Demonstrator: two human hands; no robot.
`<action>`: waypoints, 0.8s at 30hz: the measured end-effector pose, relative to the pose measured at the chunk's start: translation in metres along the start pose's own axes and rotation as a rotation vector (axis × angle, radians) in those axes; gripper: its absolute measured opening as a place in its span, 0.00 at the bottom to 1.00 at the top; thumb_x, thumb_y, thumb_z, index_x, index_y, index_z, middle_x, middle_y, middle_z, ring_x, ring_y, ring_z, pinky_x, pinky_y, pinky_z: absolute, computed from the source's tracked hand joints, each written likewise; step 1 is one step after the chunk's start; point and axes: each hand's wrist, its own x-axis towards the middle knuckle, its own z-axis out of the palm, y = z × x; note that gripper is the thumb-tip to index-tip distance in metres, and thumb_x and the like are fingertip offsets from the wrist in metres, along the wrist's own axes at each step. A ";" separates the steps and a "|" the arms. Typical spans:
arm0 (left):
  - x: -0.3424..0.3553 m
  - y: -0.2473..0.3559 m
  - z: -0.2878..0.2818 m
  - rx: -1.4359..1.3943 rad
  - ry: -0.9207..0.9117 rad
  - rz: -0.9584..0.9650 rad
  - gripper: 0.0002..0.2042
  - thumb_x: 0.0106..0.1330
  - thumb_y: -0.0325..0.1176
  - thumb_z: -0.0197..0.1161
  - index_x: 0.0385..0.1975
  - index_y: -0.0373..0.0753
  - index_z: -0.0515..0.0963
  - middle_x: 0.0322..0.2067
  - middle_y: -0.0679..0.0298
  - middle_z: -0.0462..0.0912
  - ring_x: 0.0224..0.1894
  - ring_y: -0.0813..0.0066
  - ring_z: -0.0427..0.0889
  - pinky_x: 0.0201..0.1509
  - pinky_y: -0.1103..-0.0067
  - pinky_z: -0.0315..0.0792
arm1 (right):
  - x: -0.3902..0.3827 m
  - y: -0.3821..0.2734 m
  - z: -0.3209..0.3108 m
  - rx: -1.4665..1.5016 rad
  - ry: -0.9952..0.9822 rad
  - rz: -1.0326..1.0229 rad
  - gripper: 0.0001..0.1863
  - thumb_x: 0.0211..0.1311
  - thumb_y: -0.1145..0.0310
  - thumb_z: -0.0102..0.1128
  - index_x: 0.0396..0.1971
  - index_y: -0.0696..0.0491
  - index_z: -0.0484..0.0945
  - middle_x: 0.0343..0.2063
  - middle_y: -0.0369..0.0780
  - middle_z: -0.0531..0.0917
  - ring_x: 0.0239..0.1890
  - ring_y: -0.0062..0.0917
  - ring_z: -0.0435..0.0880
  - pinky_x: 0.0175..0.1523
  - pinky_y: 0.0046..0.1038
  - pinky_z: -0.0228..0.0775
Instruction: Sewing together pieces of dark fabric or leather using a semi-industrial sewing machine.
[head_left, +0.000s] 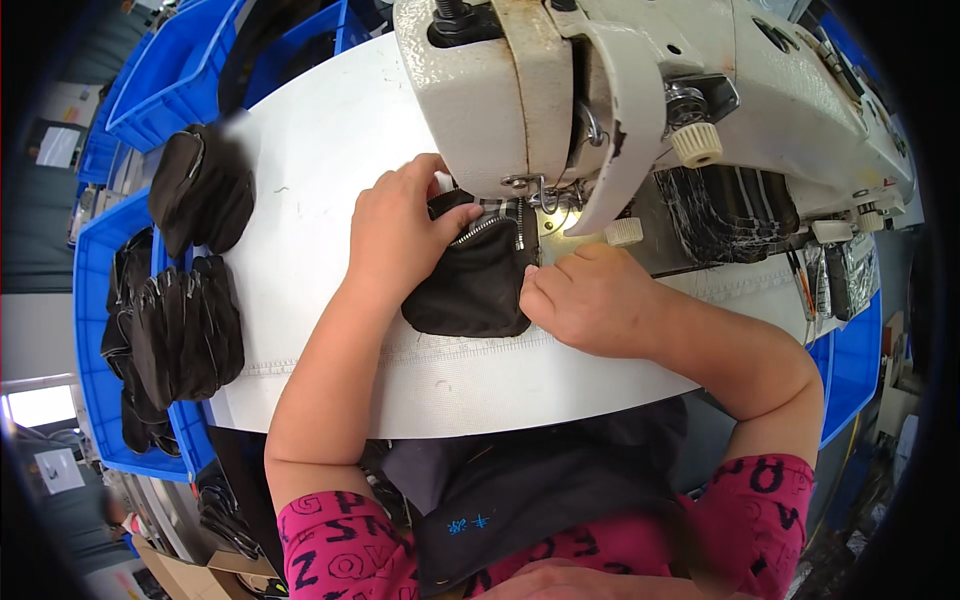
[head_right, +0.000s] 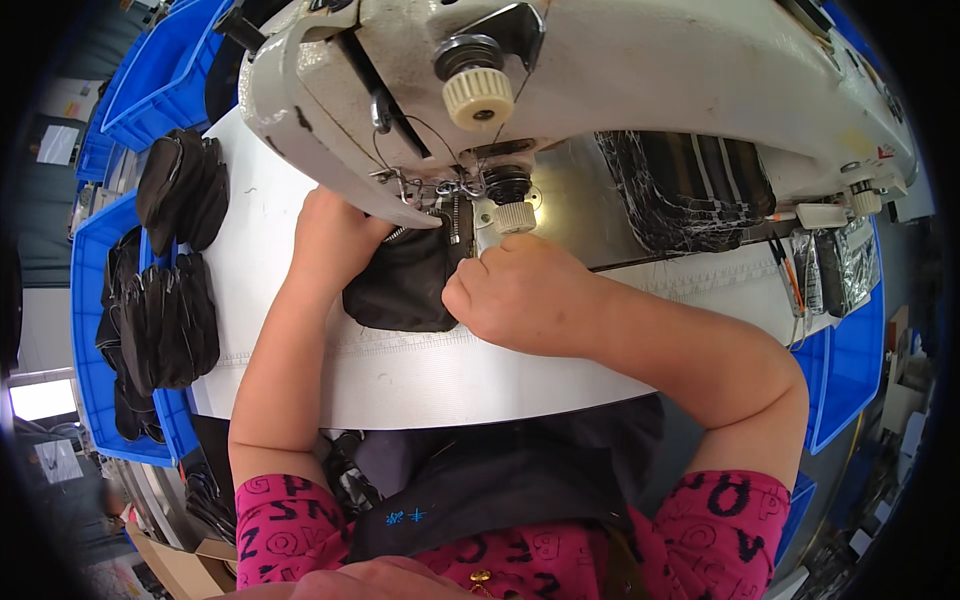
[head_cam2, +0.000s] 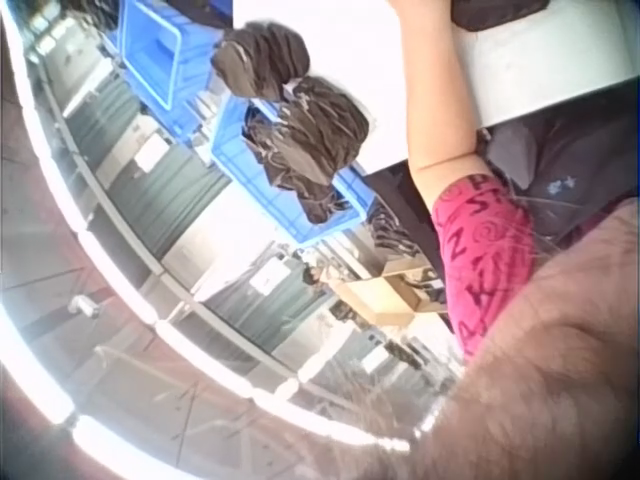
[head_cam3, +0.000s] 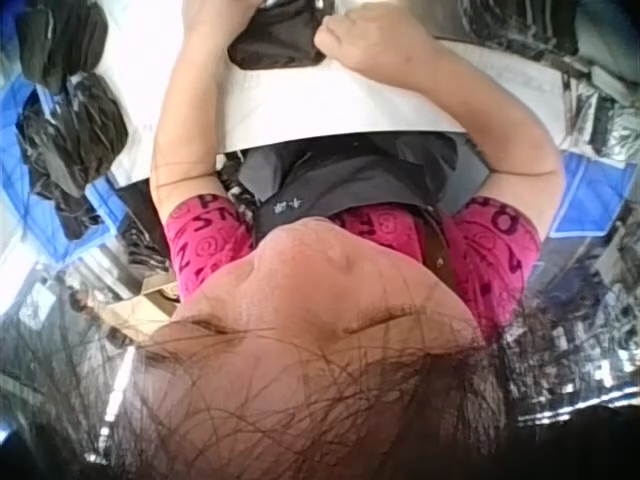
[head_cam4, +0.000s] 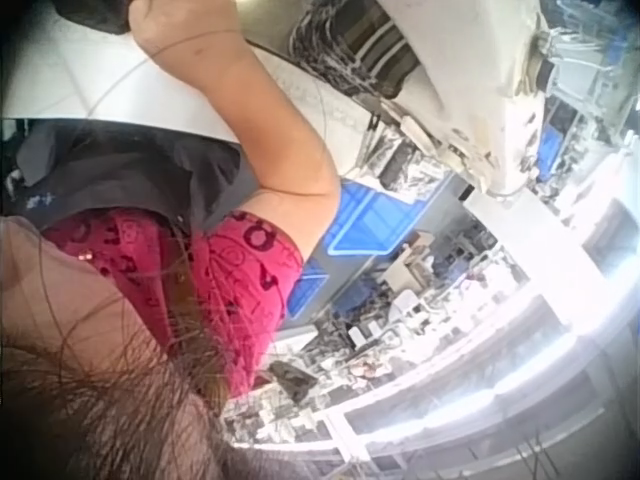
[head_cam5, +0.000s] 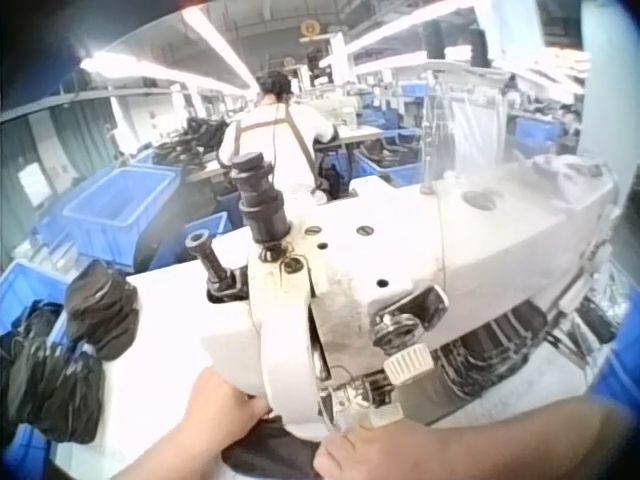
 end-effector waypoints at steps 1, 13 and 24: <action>0.001 0.000 -0.001 0.003 -0.001 0.001 0.20 0.57 0.45 0.79 0.43 0.40 0.83 0.35 0.63 0.86 0.43 0.61 0.84 0.46 0.67 0.78 | -0.001 0.000 0.000 0.001 0.002 0.002 0.09 0.44 0.67 0.64 0.25 0.51 0.75 0.20 0.33 0.73 0.20 0.23 0.76 0.27 0.28 0.66; -0.003 0.004 -0.005 -0.075 -0.023 0.012 0.10 0.67 0.39 0.71 0.39 0.41 0.85 0.33 0.58 0.88 0.40 0.56 0.86 0.45 0.65 0.78 | -0.003 -0.005 -0.001 -0.066 -0.026 0.009 0.09 0.42 0.69 0.65 0.26 0.53 0.78 0.19 0.33 0.72 0.20 0.22 0.74 0.25 0.27 0.63; 0.000 0.001 -0.003 -0.045 -0.004 0.065 0.09 0.66 0.37 0.72 0.39 0.40 0.85 0.32 0.58 0.88 0.39 0.53 0.86 0.45 0.63 0.78 | -0.003 -0.007 -0.003 -0.054 -0.033 0.034 0.09 0.42 0.69 0.65 0.25 0.53 0.77 0.19 0.33 0.71 0.20 0.23 0.75 0.25 0.27 0.63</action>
